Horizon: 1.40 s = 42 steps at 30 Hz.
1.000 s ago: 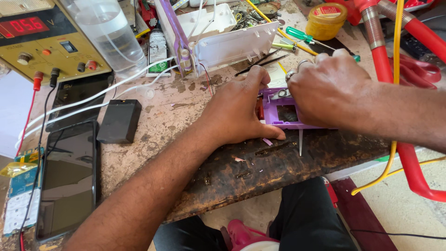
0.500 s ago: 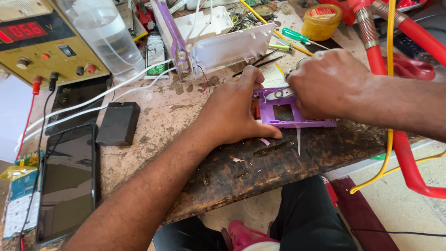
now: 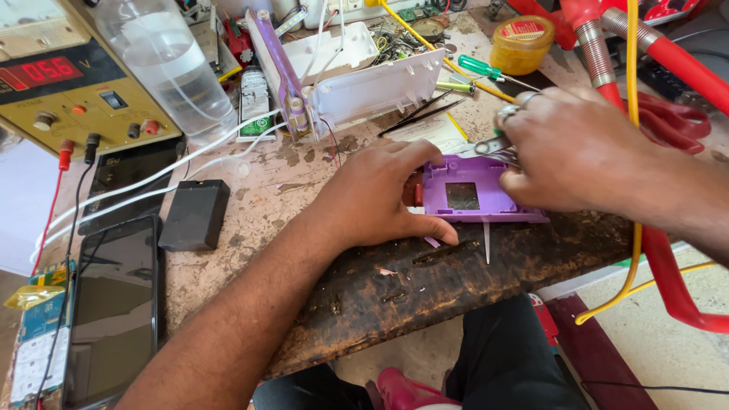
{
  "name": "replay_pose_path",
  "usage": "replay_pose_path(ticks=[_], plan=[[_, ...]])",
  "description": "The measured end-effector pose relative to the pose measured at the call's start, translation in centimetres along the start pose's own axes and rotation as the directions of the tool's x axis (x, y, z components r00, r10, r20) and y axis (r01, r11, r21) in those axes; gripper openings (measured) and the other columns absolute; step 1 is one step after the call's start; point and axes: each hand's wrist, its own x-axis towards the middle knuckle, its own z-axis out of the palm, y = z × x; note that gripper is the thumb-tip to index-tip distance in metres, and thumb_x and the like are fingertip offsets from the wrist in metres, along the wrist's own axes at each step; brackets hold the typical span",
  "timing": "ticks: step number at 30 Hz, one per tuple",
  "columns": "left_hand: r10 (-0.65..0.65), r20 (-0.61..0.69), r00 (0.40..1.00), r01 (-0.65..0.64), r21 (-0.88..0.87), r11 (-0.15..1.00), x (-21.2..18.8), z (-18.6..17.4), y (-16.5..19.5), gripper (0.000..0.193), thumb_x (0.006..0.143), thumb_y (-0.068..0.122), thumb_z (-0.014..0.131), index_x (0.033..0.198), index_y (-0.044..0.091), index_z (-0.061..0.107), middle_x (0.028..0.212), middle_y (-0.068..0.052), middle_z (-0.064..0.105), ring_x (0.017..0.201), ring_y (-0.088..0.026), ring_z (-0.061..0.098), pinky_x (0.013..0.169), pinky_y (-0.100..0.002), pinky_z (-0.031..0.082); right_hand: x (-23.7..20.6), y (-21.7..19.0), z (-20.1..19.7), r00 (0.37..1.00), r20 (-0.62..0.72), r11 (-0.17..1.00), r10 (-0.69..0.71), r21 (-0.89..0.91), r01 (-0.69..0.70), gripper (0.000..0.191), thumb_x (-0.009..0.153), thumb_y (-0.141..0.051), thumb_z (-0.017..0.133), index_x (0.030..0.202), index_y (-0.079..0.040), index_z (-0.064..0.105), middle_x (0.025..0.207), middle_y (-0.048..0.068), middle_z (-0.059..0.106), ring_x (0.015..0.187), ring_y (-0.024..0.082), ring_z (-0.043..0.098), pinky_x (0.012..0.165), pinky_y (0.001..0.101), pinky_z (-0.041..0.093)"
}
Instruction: The person uses pliers to trim and shape the edges of a purple plastic phone housing. They repeatedly reposition the housing and apply the pliers to different edges to remove excess plastic.
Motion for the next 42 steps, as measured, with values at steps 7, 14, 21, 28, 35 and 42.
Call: replay_pose_path(ticks=[7,14,21,28,35,42], plan=[[-0.122,0.112,0.986,0.123,-0.003,0.992,0.4,-0.2,0.3,0.072,0.061,0.070,0.088,0.081,0.007,0.058,0.083,-0.008,0.066,0.083,-0.028,0.067,0.071,-0.041,0.054,-0.8,1.1,4.2,0.923,-0.361,0.899,0.136,0.436,0.038,0.069,0.076,-0.037,0.077,0.130,0.003,0.064,0.114,0.028,0.068,0.113,0.041,0.063,0.101,0.0479,0.048],[-0.181,0.071,0.981,0.187,-0.092,0.978,0.1,-0.5,0.5,0.081,0.061,0.066,0.086,0.100,0.000,0.063,0.085,-0.013,0.067,0.079,-0.030,0.069,0.069,-0.043,0.056,-0.8,-0.4,5.7,0.874,-0.233,0.491,0.427,0.871,-0.007,0.053,0.076,-0.021,0.078,0.122,0.001,0.063,0.112,0.020,0.071,0.098,0.036,0.068,0.086,0.0443,0.052],[-0.156,-0.004,0.988,0.156,-0.038,0.987,0.8,0.2,-0.1,0.023,0.088,0.022,0.068,0.096,0.003,0.077,0.089,-0.018,0.075,0.086,-0.035,0.072,0.082,-0.047,0.057,-0.6,-1.1,6.6,0.835,-0.389,0.517,0.390,0.843,0.151,0.061,0.076,-0.021,0.081,0.127,0.005,0.059,0.113,0.019,0.070,0.107,0.029,0.069,0.093,0.0402,0.051],[-0.343,0.087,0.935,0.337,0.080,0.938,2.8,-0.2,0.7,0.019,0.076,0.024,0.073,0.083,0.008,0.081,0.080,-0.015,0.076,0.075,-0.031,0.075,0.078,-0.043,0.059,0.0,-1.3,7.0,0.850,-0.335,0.533,0.407,0.843,0.077,0.073,0.074,-0.027,0.082,0.131,0.009,0.055,0.123,0.027,0.063,0.117,0.037,0.063,0.099,0.0444,0.049],[-0.477,0.164,0.864,0.443,0.206,0.873,4.6,-0.5,1.2,0.009,0.074,0.021,0.075,0.076,0.016,0.082,0.079,-0.008,0.076,0.073,-0.027,0.074,0.072,-0.043,0.059,-0.4,-1.1,8.0,0.852,-0.385,0.534,0.355,0.831,0.154,0.088,0.072,-0.034,0.086,0.136,0.013,0.047,0.131,0.029,0.055,0.125,0.039,0.056,0.104,0.0435,0.045],[-0.472,0.169,0.865,0.405,0.320,0.856,4.4,-0.9,1.7,0.007,0.075,0.021,0.076,0.078,0.022,0.082,0.081,-0.004,0.076,0.077,-0.027,0.073,0.067,-0.046,0.057,-0.4,-1.2,8.1,0.846,-0.448,0.575,0.288,0.788,0.221,0.096,0.072,-0.039,0.088,0.135,0.019,0.044,0.134,0.031,0.051,0.128,0.042,0.051,0.109,0.0448,0.041]])
